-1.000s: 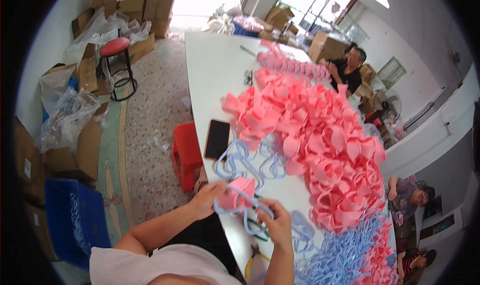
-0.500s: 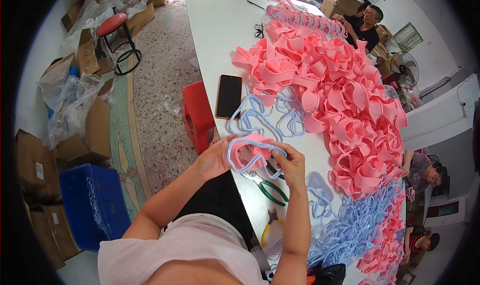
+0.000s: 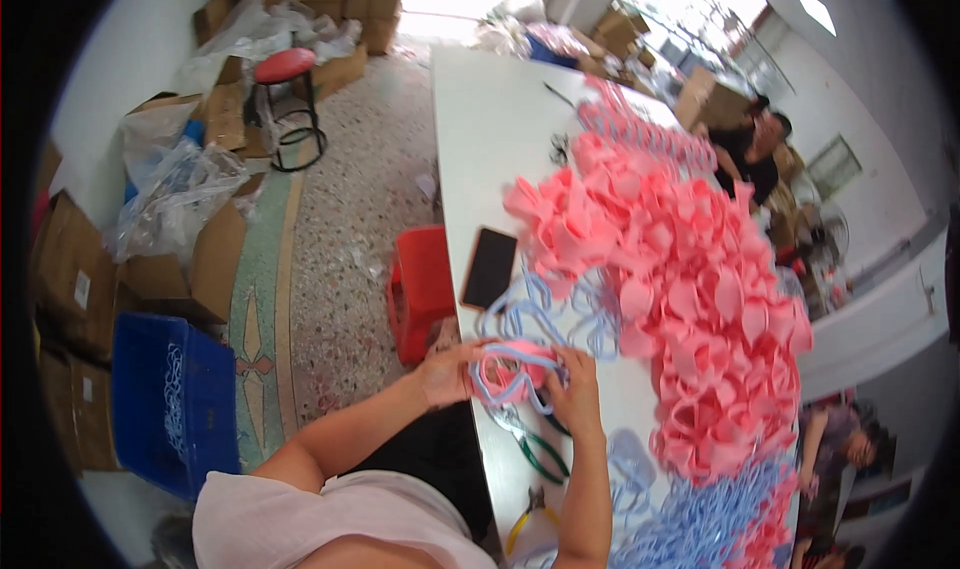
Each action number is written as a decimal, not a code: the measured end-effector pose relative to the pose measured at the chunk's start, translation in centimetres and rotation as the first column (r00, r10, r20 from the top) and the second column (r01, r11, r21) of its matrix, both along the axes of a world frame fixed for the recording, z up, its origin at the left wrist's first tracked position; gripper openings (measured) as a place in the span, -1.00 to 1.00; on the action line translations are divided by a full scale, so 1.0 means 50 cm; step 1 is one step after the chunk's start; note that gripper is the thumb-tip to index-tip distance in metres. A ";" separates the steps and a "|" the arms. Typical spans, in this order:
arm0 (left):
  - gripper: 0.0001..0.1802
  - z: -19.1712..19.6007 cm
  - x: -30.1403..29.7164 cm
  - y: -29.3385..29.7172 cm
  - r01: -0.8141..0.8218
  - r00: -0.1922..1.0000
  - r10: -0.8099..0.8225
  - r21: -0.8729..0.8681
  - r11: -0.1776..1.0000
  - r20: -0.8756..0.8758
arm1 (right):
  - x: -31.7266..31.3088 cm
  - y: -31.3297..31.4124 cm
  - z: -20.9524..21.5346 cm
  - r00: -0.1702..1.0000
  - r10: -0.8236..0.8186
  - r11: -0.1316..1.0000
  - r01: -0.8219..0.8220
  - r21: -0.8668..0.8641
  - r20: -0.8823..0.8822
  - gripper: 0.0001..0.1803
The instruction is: Attaching straps to swim goggles and preparing them for packaging.
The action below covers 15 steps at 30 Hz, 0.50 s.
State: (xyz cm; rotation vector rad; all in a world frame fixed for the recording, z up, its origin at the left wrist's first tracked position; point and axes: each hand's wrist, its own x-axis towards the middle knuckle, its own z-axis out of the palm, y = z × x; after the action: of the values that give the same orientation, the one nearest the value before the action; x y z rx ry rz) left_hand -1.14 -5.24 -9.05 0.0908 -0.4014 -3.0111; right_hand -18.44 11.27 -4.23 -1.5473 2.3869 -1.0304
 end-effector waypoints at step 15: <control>-0.57 0.024 0.020 0.017 0.069 0.997 -0.056 0.255 0.965 -0.057 | 0.015 0.063 0.130 0.675 -0.038 0.986 -0.093 0.136 0.737 -0.83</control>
State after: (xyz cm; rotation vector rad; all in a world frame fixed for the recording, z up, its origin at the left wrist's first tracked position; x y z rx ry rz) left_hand -0.16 -4.42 -7.85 0.0232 -0.0073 -3.1034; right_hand -17.71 14.41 2.25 -0.8428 1.7935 -1.1319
